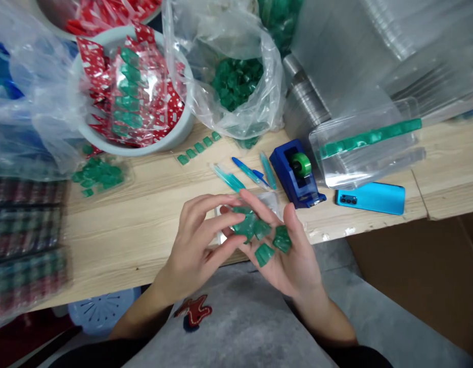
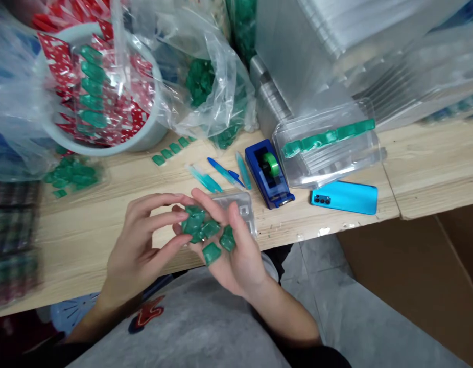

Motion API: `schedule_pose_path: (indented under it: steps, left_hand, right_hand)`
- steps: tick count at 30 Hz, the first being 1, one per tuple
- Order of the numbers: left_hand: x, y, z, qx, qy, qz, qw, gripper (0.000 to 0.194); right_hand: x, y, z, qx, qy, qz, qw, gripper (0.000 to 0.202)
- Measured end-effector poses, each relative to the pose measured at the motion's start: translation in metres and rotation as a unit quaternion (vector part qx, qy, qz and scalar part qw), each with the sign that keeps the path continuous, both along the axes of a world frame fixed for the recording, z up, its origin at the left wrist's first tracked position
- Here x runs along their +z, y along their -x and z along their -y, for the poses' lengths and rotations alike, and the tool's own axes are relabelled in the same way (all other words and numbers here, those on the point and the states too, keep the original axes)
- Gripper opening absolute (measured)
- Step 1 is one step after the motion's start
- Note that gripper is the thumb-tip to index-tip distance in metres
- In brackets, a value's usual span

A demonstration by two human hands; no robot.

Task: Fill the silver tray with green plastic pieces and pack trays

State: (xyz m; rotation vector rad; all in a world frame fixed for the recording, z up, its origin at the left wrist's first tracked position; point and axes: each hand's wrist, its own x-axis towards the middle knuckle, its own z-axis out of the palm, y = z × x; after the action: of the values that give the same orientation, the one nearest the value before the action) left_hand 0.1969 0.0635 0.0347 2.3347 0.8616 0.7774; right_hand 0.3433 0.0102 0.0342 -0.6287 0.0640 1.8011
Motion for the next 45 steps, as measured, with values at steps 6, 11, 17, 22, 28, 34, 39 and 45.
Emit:
schedule_pose_path:
  steps: [6, 11, 17, 22, 28, 34, 39, 45]
  left_hand:
    - [-0.004, 0.002, 0.009, 0.044, -0.030, 0.017, 0.998, 0.026]
    - [-0.002, 0.004, 0.008, 0.042, 0.007, -0.010, 0.999, 0.026]
    - [-0.013, 0.008, 0.009, 0.062, 0.172, 0.156, 0.971, 0.021]
    - [-0.062, 0.064, -0.039, 0.344, 0.137, 0.195, 0.908, 0.014]
    - [-0.104, 0.168, -0.115, 0.629, -0.052, -0.036, 0.775, 0.011]
    - [-0.102, 0.153, -0.104, 0.572, -0.050, -0.005, 0.819, 0.030]
    - [-0.055, 0.075, -0.033, 0.315, 0.029, 0.058, 0.947, 0.013]
    - [-0.009, 0.021, 0.018, 0.037, 0.056, -0.021, 0.998, 0.026]
  right_hand:
    - [-0.001, -0.003, -0.001, 0.012, 0.003, -0.012, 1.000, 0.055]
    - [-0.001, -0.001, 0.002, 0.016, -0.023, 0.021, 0.999, 0.060]
    - [-0.006, 0.002, -0.002, 0.020, 0.004, 0.019, 1.000, 0.057]
    - [-0.020, 0.002, -0.004, 0.021, 0.094, 0.041, 0.995, 0.035]
    - [-0.023, 0.008, -0.003, 0.038, 0.120, 0.075, 0.989, 0.026]
    - [-0.020, 0.019, -0.005, 0.011, 0.088, 0.045, 0.995, 0.030]
    - [-0.018, 0.022, -0.007, 0.004, 0.059, 0.023, 0.998, 0.037]
    - [-0.011, 0.020, -0.005, -0.004, 0.024, 0.032, 0.999, 0.041]
